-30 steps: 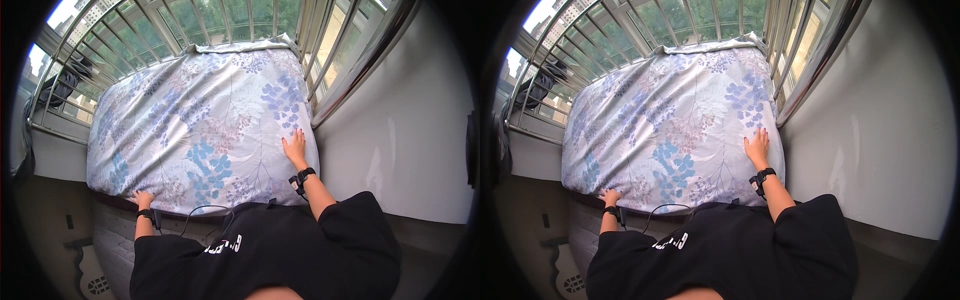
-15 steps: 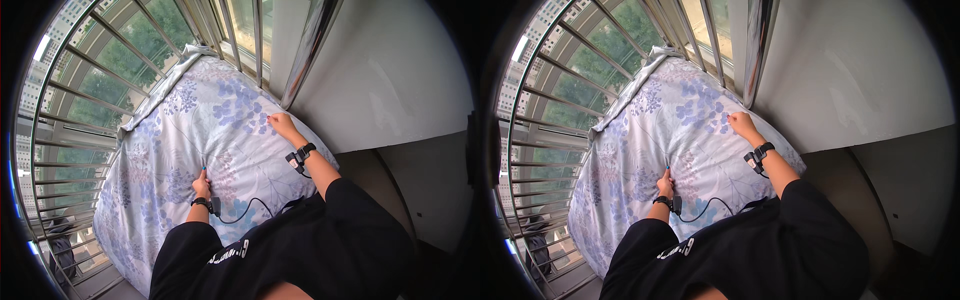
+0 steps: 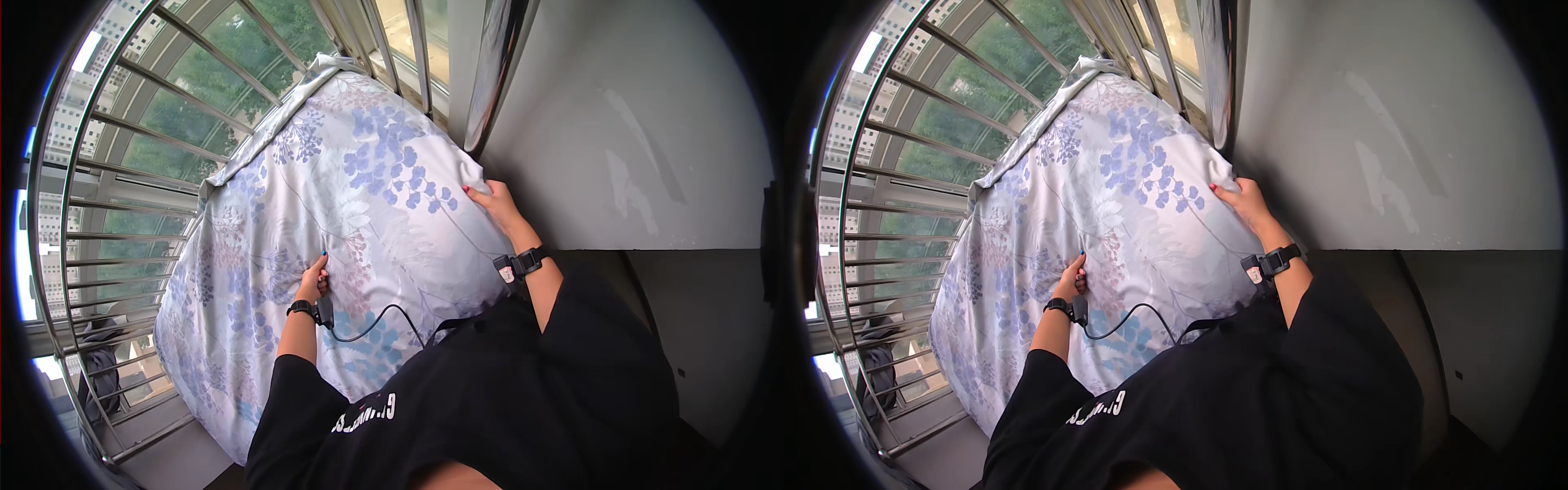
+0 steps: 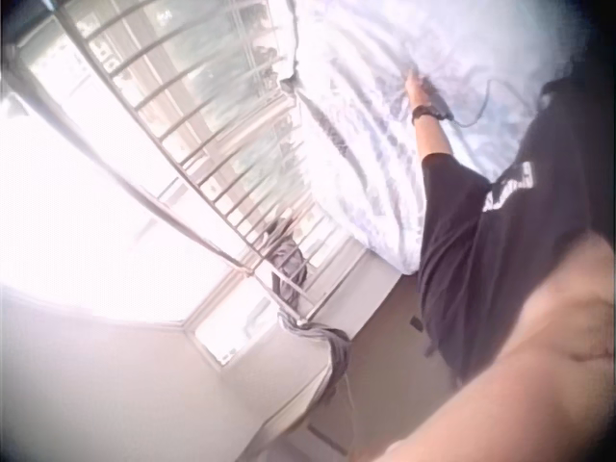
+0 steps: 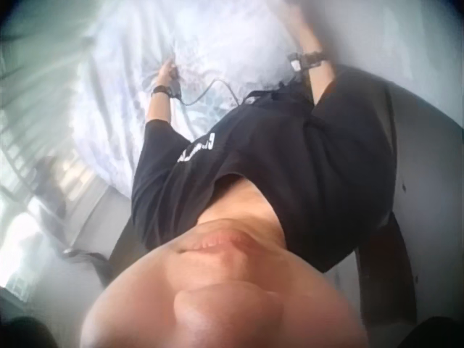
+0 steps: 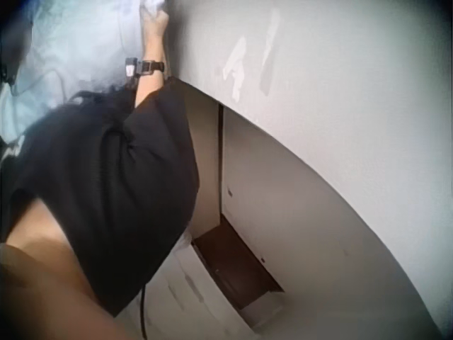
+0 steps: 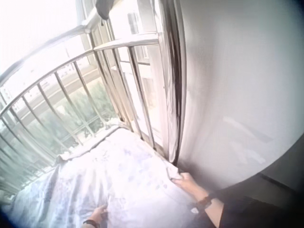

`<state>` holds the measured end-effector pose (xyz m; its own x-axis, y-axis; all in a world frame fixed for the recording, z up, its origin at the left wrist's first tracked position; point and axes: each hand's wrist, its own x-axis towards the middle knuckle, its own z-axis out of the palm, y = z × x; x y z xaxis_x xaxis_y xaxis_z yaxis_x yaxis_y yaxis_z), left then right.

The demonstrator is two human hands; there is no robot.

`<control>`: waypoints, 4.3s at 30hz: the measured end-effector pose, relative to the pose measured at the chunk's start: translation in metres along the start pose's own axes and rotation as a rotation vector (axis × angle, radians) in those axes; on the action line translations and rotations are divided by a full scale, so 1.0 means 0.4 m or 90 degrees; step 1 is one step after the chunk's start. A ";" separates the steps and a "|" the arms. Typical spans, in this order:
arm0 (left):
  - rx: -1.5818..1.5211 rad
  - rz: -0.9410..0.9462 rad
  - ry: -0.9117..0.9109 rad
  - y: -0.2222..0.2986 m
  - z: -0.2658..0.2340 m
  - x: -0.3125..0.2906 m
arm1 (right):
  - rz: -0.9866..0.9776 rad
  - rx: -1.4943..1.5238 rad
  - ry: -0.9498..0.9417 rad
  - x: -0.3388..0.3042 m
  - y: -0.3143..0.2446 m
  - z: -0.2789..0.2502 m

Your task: The person wipes a window ledge with a cloth and then pulls a mattress cover over the ledge area.

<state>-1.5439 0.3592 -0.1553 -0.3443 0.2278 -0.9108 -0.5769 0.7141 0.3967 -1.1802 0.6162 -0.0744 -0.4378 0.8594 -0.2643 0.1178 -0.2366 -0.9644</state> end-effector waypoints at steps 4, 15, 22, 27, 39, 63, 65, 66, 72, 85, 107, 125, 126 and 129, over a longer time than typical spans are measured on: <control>0.241 0.081 0.062 0.048 0.015 -0.023 | 0.103 0.087 -0.060 0.058 0.035 -0.058; 0.334 0.326 0.097 0.001 0.075 -0.024 | 0.152 -0.226 0.128 0.198 0.315 -0.122; 0.395 0.441 0.107 -0.103 0.078 -0.050 | 0.166 -0.195 -0.007 0.121 0.374 -0.207; 0.638 0.729 0.341 -0.162 0.186 -0.158 | 0.330 0.119 -0.069 -0.081 0.336 -0.284; 0.860 1.068 -0.092 -0.072 0.820 -0.274 | 0.090 -0.524 0.344 -0.216 0.521 -0.387; 0.639 0.567 0.678 -0.059 0.059 -0.021 | -0.127 -0.222 0.078 0.343 0.013 0.109; 0.647 0.588 0.761 -0.088 0.081 -0.024 | -0.059 -0.365 0.136 0.425 0.040 0.139; 0.629 0.570 0.782 -0.102 0.074 -0.009 | 0.002 -0.501 0.190 0.466 0.035 0.166; 0.609 0.562 0.793 -0.092 0.065 0.017 | 0.081 -0.526 0.116 0.554 0.149 0.172; 0.583 0.632 0.795 -0.085 0.061 0.015 | -0.074 -0.491 0.215 0.544 0.089 0.190; 0.679 1.007 0.179 0.291 0.531 -0.139 | -0.054 -0.691 0.290 0.511 0.065 0.241; 0.755 1.080 0.109 0.302 0.625 0.024 | 0.037 -0.417 0.006 0.489 0.163 0.207; 0.746 1.061 0.082 0.304 0.608 0.027 | 0.026 -0.418 0.022 0.490 0.155 0.225; 0.760 1.057 0.095 0.295 0.581 0.022 | -0.010 -0.400 0.007 0.486 0.139 0.232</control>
<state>-1.4427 0.5993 -0.1431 0.0015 0.9783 0.2074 0.9342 -0.0753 0.3486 -1.3415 0.7280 -0.1791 -0.4354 0.8656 -0.2472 0.6146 0.0852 -0.7843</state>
